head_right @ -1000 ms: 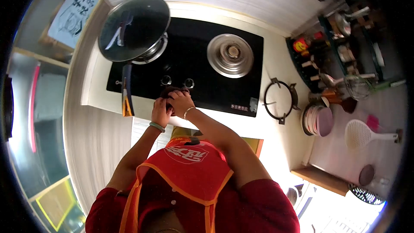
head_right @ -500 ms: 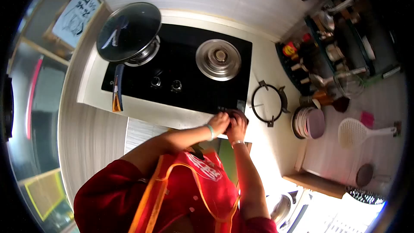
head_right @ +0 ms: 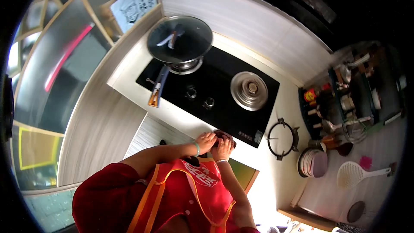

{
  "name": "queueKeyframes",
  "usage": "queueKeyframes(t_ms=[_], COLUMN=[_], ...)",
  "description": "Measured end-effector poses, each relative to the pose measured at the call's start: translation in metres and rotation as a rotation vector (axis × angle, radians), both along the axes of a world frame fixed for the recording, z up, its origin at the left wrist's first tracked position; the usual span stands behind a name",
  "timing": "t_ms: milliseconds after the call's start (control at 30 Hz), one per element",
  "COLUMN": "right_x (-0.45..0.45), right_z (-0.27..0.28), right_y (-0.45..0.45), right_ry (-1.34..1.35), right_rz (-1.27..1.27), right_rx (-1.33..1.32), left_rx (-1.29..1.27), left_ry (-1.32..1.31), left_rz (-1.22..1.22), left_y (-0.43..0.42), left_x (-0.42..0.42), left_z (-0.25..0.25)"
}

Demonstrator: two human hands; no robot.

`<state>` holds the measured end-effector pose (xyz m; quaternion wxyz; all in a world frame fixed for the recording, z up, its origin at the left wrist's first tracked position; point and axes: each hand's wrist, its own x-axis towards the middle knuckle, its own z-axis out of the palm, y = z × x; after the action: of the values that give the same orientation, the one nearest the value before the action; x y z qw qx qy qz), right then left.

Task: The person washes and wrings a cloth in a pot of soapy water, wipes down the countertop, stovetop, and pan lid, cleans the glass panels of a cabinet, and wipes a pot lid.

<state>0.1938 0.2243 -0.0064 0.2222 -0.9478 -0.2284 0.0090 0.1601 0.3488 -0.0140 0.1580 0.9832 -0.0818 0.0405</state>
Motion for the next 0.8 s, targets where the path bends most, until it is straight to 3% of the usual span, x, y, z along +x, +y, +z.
queueKeyframes(t_ms=[67,167,267,400,433,500,533,600,633,733,800], right_x=[0.002,-0.007,-0.026,-0.059,-0.065,-0.08,-0.085,-0.094,-0.101,-0.116,-0.11], right_z=[-0.002,0.01,0.018,0.016,0.021,0.024,0.023,0.03,0.037,0.069,0.118], right_y=[0.043,0.116,0.19,0.279,0.295,0.318,0.329,0.351,0.354,0.362,0.356], right_ry=[0.008,0.1,0.141,0.167,0.158,0.137,0.242,0.782,0.682,0.591,0.679], right_rz=[0.085,0.22,0.336,0.41,0.425,0.475,0.477,0.329,0.403,0.319,0.266], right_rx=[-0.029,-0.107,-0.182,-0.276,-0.232,-0.154,-0.088,0.185,0.338,0.57,0.646], left_rx=[0.014,0.079,0.0,-0.046,-0.135,-0.167,-0.193,-0.255,-0.321,-0.452,-0.754], left_ry=[-0.039,0.133,0.147,0.088,0.225,0.158,0.084,0.154,0.147,0.036,-0.122], left_rz=[0.082,0.24,0.325,0.401,0.403,0.418,0.457,0.476,0.509,0.5,0.453], left_y=[0.037,0.102,0.172,0.255,0.272,0.298,0.31,0.332,0.342,0.366,0.369], left_x=[-0.012,-0.035,-0.07,-0.105,-0.111,-0.129,-0.135,-0.148,-0.154,-0.156,-0.144], left_z=[0.003,0.016,0.024,0.004,0.023,0.018,0.018,0.029,0.038,0.081,0.114])
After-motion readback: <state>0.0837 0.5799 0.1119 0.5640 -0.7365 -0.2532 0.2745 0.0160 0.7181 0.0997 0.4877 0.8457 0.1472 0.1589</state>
